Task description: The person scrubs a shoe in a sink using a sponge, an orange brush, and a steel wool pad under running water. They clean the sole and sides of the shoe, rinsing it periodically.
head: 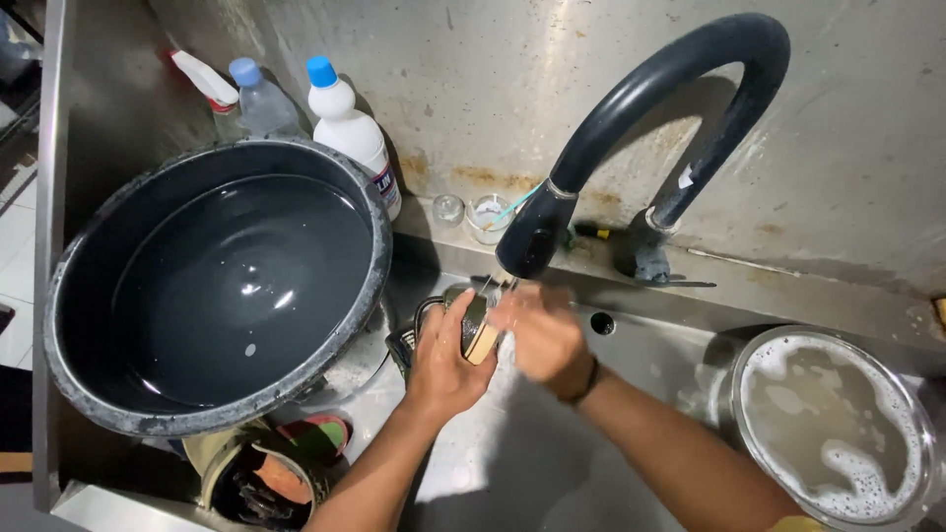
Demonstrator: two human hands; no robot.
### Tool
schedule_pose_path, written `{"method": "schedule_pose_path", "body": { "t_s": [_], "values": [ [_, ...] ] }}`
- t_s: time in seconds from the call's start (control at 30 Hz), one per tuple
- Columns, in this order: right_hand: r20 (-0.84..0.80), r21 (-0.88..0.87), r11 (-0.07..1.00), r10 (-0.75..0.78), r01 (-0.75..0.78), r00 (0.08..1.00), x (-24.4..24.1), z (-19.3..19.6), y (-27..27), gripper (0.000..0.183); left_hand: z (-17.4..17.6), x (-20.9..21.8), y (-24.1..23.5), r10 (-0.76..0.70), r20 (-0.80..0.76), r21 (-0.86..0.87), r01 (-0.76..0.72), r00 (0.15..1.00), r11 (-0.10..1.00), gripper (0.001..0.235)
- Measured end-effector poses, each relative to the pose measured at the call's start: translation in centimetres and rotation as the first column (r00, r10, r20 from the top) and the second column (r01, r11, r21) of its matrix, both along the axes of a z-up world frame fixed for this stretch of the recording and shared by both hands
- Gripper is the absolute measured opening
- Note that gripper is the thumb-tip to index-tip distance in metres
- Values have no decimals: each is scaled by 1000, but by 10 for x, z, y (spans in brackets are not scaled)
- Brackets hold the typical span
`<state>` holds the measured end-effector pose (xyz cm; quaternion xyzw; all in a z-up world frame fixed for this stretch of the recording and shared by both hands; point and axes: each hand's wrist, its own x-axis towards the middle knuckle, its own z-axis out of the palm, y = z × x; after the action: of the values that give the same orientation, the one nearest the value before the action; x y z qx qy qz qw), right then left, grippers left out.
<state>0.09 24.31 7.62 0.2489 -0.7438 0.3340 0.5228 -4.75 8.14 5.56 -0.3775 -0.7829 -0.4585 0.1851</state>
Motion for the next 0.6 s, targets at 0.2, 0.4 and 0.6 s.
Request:
{"method": "schedule_pose_path", "body": {
  "t_s": [0.2,0.4,0.6],
  "values": [
    [-170,118,983,-117,138,978,-10,7,-5,34,1,-4,3,-4,40,25,3,999,1000,76],
    [-111,-41,999,-23,18,994,-8,27,-18,33,-2,-10,7,33,-27,53,-32,999,998,74],
    [-305,141,974,-127,177,944,-8,28,-26,36,1,-11,6,63,-20,56,-62,998,996,67]
  ]
}}
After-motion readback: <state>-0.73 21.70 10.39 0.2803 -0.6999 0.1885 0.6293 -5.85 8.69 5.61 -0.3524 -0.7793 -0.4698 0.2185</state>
